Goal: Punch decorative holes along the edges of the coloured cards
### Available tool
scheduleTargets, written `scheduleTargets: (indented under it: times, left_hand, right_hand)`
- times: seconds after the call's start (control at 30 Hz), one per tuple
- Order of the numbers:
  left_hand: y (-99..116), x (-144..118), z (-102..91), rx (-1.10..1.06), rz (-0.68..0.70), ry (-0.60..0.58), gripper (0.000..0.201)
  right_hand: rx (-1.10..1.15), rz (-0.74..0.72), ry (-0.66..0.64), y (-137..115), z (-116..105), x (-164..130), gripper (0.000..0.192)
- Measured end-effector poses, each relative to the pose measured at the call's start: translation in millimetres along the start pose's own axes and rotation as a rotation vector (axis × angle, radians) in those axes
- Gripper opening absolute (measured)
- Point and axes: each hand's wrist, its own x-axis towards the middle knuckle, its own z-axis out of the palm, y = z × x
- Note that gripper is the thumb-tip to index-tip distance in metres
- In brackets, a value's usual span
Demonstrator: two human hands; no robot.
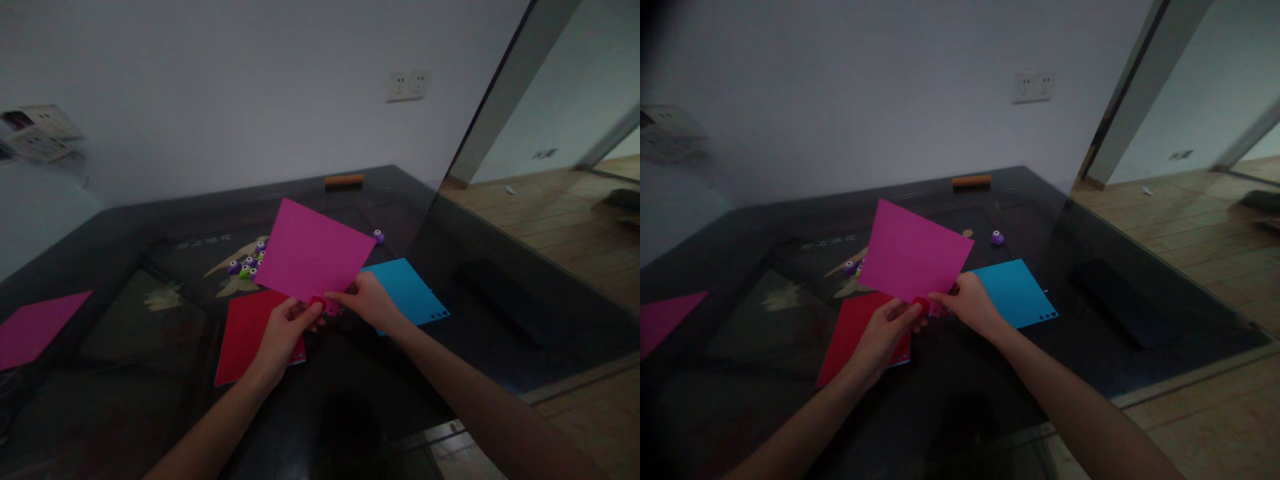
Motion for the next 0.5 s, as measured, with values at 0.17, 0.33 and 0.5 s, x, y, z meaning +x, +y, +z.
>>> scheduleTargets:
  times: [0.17,0.33,0.5]
  left_hand:
    - [5.2,-2.4,0.8,0.025,-0.001,-0.013,0.028]
    - [6.5,-3.0,0.7,0.006,-0.004,-0.007,0.027]
    - [5.1,-2.1,0.8,-0.022,-0.002,0.004,0.028]
  right_hand:
    - [-0.031,0.002,-0.002,-0.8,-0.4,-0.3,0.021]
    - [-0.030,0.000,-0.006,1.3,-0.5,0.5,0.019]
    - [-0.055,-0.016,0.001,1.0,-0.4,0.7,0.017]
